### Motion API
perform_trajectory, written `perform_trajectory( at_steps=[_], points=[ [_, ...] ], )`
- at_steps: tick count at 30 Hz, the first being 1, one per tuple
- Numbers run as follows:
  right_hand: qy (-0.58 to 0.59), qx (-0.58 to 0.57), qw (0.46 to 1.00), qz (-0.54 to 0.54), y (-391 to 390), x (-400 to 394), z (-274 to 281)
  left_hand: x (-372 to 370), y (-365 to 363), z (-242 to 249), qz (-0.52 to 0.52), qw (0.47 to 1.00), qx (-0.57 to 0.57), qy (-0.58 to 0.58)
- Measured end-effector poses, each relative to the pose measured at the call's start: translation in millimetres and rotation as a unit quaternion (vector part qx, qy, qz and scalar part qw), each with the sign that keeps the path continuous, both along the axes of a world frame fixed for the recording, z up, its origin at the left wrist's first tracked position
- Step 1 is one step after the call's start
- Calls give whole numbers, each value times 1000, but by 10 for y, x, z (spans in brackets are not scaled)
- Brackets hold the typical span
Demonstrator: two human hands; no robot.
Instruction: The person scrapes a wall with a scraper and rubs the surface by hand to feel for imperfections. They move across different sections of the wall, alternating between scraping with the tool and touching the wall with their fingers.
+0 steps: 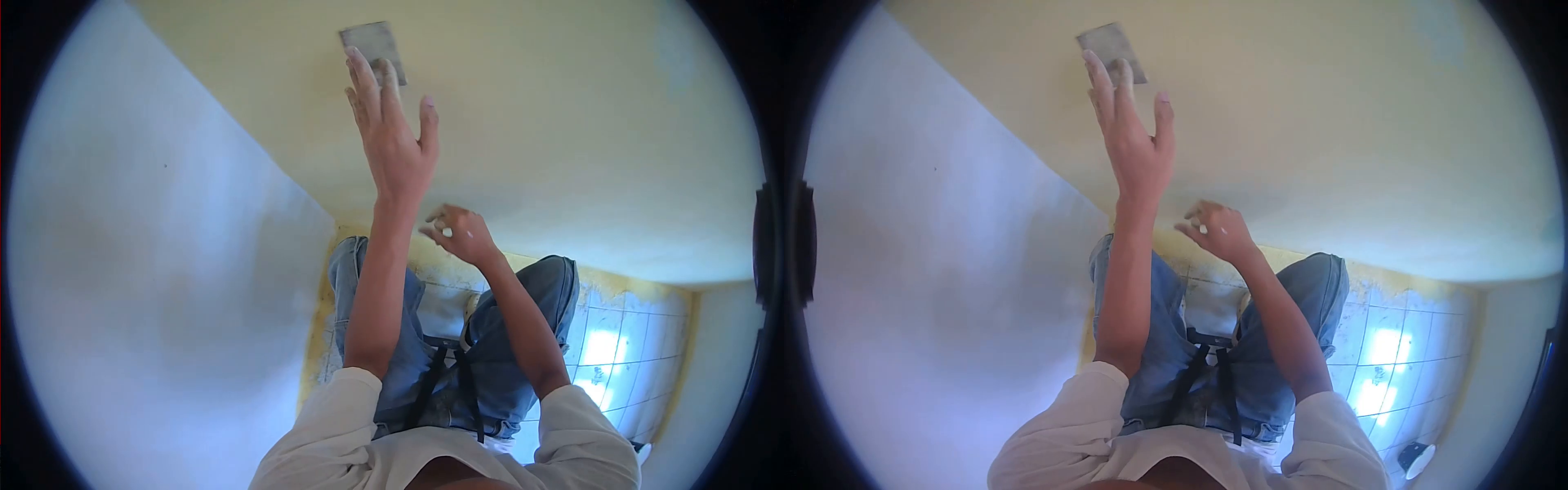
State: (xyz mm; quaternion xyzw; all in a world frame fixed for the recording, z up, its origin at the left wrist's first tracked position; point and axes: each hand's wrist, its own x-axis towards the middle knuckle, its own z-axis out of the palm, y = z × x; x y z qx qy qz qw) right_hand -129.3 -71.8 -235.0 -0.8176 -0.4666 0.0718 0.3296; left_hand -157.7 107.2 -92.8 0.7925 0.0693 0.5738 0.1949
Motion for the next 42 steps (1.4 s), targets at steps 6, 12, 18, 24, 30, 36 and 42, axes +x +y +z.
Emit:
perform_trajectory(
  at_steps=[6,12,18,24,30,36,42],
  points=[
    [121,141,982,-27,78,389,-112,100,-406,336,-54,994,-96,2],
    [8,19,998,53,-98,244,357,333,-729,574,-50,981,-187,25],
    [24,-142,987,67,-174,329,-116,470,-584,-179,-21,983,-180,22],
    [77,-173,979,75,-234,452,-71,708,-227,8,-27,958,-281,-43],
    [123,-67,990,8,-259,339,457,712,25,790,-40,993,-77,-85],
    [33,86,995,28,-221,277,453,455,-161,-458,-1,990,-141,-4],
    [-28,104,990,88,-194,-1,450,577,-163,172,22,985,-169,9]
  ],
)
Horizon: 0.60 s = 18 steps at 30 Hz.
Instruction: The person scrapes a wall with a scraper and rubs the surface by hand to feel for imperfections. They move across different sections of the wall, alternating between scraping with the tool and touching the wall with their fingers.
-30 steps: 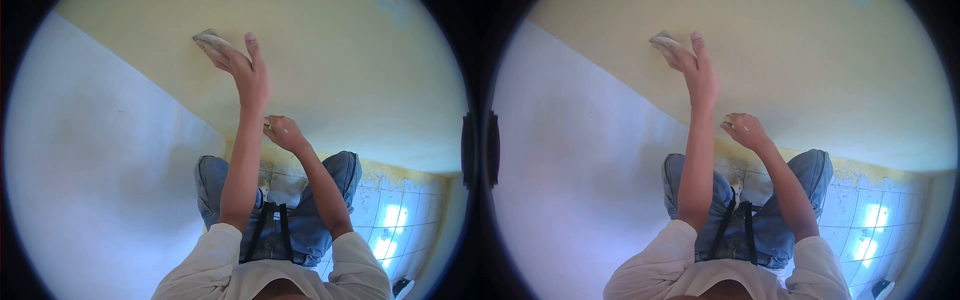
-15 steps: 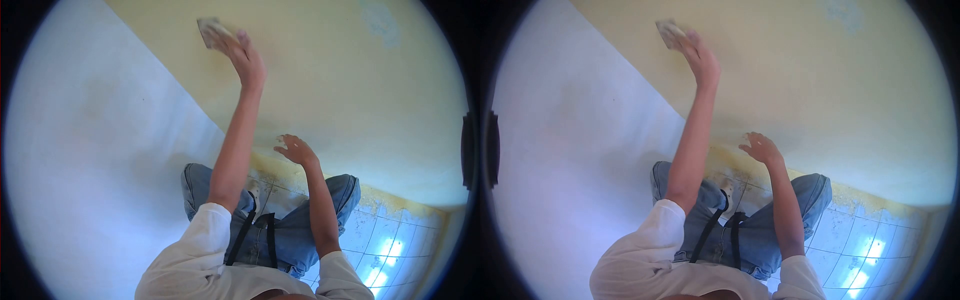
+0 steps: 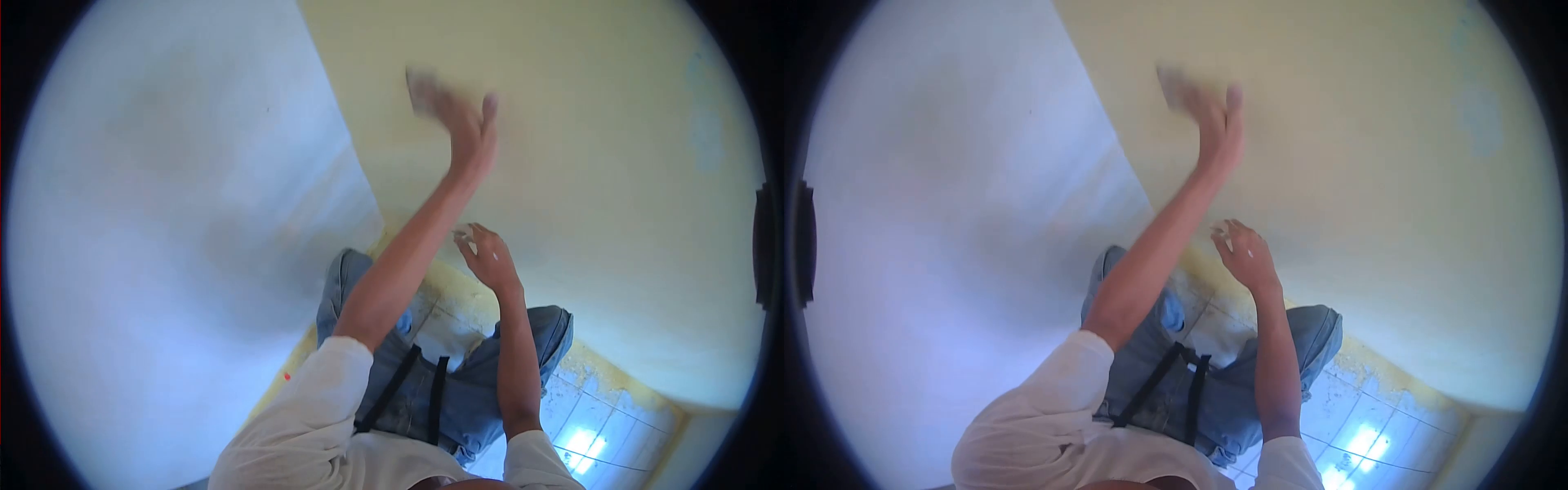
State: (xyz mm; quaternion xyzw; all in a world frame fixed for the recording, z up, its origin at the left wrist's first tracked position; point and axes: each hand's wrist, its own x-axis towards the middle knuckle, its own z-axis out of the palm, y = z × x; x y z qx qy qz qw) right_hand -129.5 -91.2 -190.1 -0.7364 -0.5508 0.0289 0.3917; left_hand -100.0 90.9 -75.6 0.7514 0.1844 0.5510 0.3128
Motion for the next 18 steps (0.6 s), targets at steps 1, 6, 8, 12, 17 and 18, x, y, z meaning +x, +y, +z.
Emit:
perform_trajectory(
  at_steps=[1,6,8,12,17,18],
  points=[
    [-5,8,1000,18,-12,-33,-16,-15,98,259,-8,999,44,-21],
    [-2,-22,999,40,57,-14,-140,-124,180,1061,18,976,210,-55],
    [-9,-10,999,35,69,22,-169,-184,176,625,8,985,174,-5],
    [11,-27,999,27,54,105,-117,-276,-15,-799,-36,997,55,32],
    [7,-13,1000,27,78,153,-217,-97,43,-654,3,999,39,5],
    [11,-10,999,29,83,125,-184,-9,145,-397,28,999,38,0]
  ],
)
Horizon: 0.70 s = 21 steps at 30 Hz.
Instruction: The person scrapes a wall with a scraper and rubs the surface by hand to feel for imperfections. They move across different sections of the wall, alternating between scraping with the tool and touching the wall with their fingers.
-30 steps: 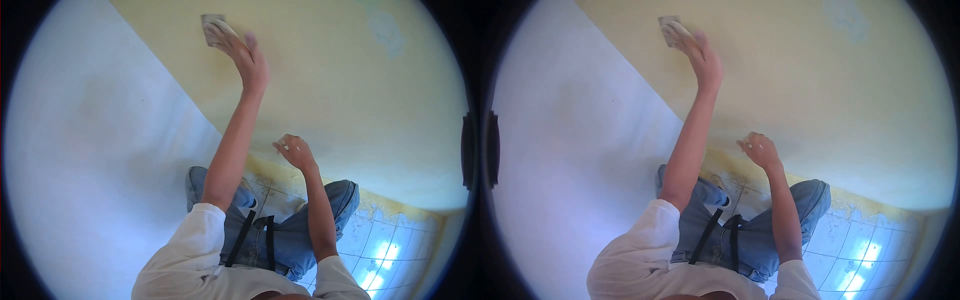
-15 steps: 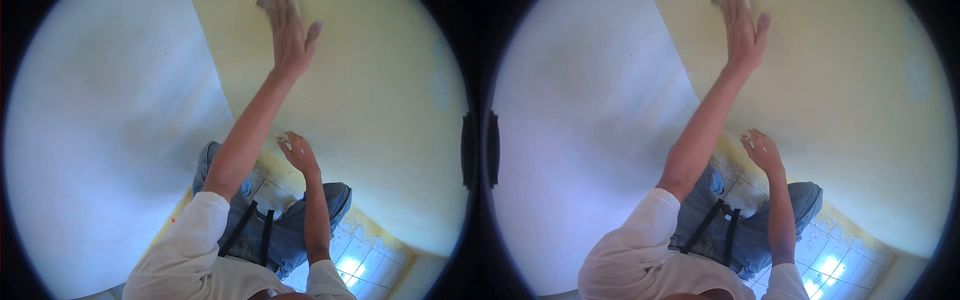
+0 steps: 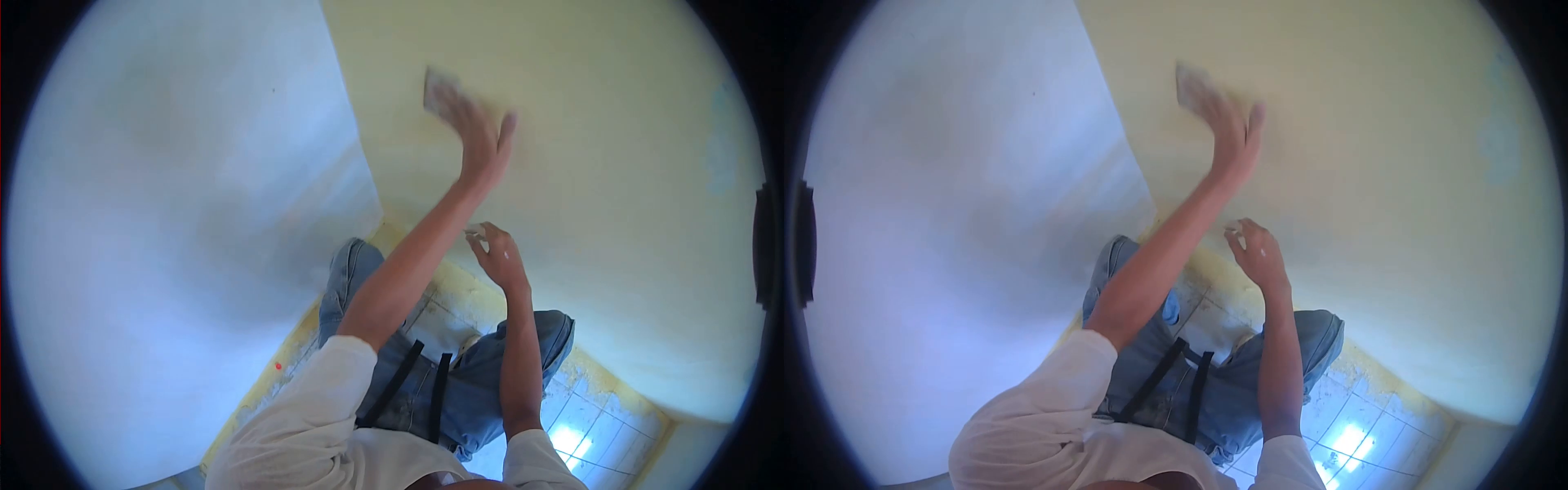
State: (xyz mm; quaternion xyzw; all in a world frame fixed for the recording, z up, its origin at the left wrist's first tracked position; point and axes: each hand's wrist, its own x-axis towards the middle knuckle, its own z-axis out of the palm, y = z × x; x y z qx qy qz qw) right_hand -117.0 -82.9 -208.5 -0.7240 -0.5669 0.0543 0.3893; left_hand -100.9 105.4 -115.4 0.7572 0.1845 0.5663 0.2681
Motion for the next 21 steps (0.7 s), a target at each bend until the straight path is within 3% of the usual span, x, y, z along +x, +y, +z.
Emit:
perform_trajectory(
  at_steps=[3,5,8,10,12,15,18,21],
  points=[
    [14,-8,1000,4,21,16,9,-16,237,979,10,996,64,-67],
    [20,-12,1000,4,27,30,-7,-43,326,1348,42,987,119,-99],
    [12,-8,1000,4,42,70,-85,-183,353,925,-17,994,105,-31],
    [-2,-14,1000,-2,52,98,-148,-155,312,239,23,999,43,-16],
    [8,-12,1000,6,75,76,-116,-250,185,-242,-22,997,-39,-57],
    [-1,-26,1000,6,86,21,-42,-291,145,-384,-21,998,-54,-35],
    [10,-31,999,9,106,-35,-86,-117,346,114,19,997,-48,-51],
    [-11,-29,1000,3,82,-13,-209,-301,492,1190,-33,994,76,-72]
  ],
)
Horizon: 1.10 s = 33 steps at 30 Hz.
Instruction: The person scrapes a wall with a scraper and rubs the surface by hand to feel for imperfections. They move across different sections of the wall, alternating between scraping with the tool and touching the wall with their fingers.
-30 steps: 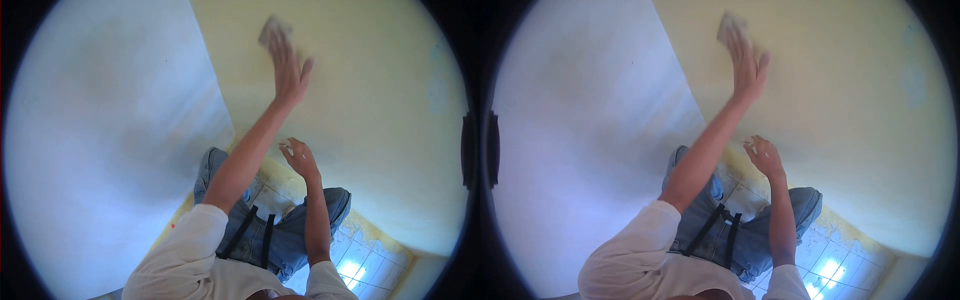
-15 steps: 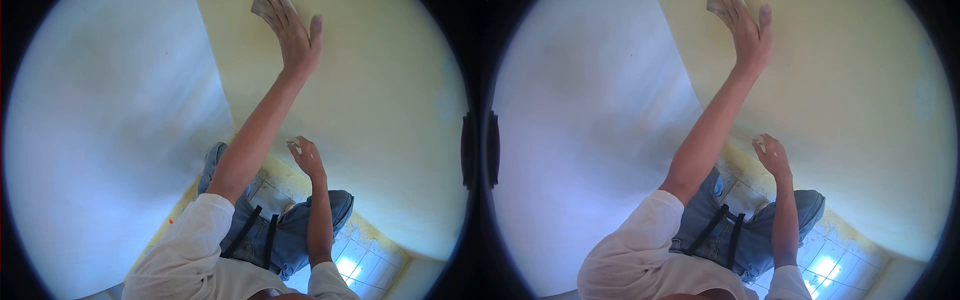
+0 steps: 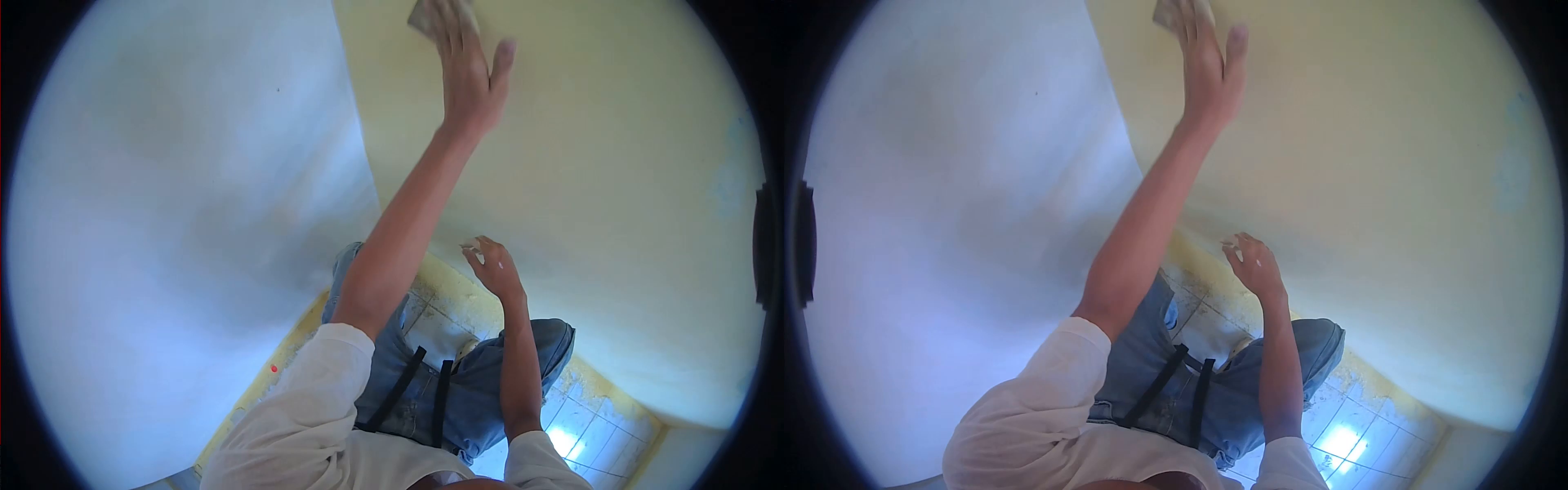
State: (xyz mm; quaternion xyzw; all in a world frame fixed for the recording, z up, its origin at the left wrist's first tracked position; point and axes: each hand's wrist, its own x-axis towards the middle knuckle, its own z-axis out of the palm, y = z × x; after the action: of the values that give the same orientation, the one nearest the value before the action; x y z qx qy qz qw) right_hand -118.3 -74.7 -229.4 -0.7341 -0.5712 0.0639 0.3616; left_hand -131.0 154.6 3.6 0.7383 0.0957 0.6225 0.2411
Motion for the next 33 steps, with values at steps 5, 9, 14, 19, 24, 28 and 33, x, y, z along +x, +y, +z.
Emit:
perform_trajectory(
  at_steps=[5,9,14,19,24,28,33],
  points=[
    [-33,15,999,-1,81,61,-379,-26,-24,-206,-20,1000,5,0],
    [-12,-23,999,26,101,22,-146,-25,-131,-1584,6,991,-135,23],
    [-19,-37,999,22,40,-73,-85,60,-62,-1383,4,986,-161,34],
    [-82,8,996,-30,-9,-55,-307,-139,-23,189,-34,999,24,-13],
    [-57,6,998,16,38,-49,-311,-93,-30,-361,-5,1000,-17,5],
    [18,-46,998,33,93,-56,-52,-194,-179,-1395,-20,989,-149,11],
    [-2,-36,999,26,46,-60,-134,-144,32,-1092,-9,992,-125,-2]
  ],
)
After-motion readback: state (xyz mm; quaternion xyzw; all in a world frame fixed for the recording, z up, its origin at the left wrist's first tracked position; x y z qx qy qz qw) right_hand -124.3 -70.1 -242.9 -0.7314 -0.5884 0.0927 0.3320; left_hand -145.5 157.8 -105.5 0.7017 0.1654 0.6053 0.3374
